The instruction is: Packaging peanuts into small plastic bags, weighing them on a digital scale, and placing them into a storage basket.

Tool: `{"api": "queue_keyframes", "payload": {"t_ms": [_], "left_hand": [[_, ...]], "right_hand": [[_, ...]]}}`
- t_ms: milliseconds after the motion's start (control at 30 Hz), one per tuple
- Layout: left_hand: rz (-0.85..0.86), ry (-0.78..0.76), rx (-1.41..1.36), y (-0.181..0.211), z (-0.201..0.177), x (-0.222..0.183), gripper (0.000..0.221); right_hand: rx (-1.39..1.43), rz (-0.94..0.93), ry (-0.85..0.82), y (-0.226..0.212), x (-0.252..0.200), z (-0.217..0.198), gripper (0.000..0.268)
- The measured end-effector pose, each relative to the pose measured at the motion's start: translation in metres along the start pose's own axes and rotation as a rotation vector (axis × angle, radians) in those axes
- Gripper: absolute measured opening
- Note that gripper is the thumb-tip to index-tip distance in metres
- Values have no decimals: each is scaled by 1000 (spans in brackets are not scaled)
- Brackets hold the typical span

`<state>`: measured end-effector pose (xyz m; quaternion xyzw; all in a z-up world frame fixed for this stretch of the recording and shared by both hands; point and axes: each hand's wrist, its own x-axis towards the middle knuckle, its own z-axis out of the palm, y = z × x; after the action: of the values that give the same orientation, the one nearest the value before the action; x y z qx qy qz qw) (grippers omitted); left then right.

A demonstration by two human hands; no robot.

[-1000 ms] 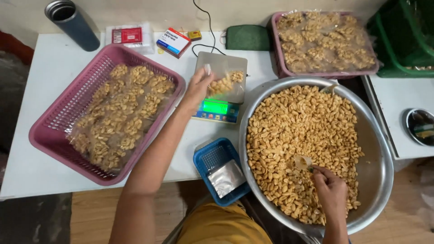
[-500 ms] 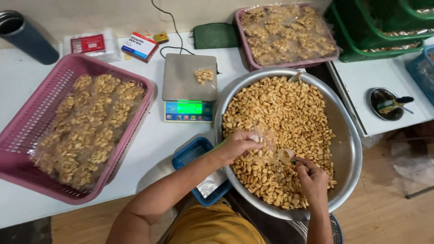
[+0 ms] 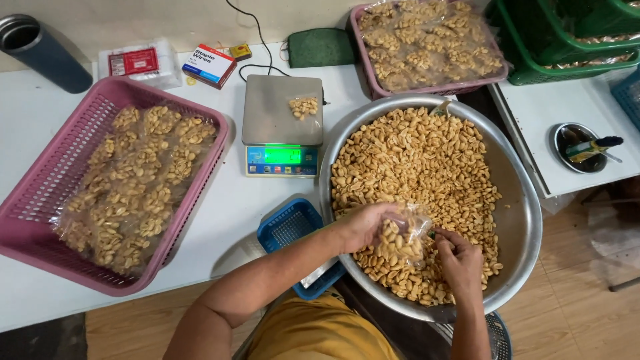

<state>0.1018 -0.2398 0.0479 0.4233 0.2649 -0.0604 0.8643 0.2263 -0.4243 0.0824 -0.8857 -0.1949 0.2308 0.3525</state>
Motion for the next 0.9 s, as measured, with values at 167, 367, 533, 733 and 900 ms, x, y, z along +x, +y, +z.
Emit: {"api": "queue_keyframes", "payload": {"t_ms": [167,367,533,733,900], "left_hand": [[-133,-227,-299,-39,-11,27,36],[955,284,289,17,-160,-12,8],[853,1486,1162,97,-291,-180,35],[79,1161,1519,70,-410,-195,60],[1029,1399,1438,35,-261,-148,48]], "right_hand": [[-64,-145,36,9,5,2,33],[-147,-120,62,55,24,-11,31],[-184,83,115,33,21,-9,31],[-329,26,93,51,42,-8,36],[-554,-50,32,45,86,-12,44]]}}
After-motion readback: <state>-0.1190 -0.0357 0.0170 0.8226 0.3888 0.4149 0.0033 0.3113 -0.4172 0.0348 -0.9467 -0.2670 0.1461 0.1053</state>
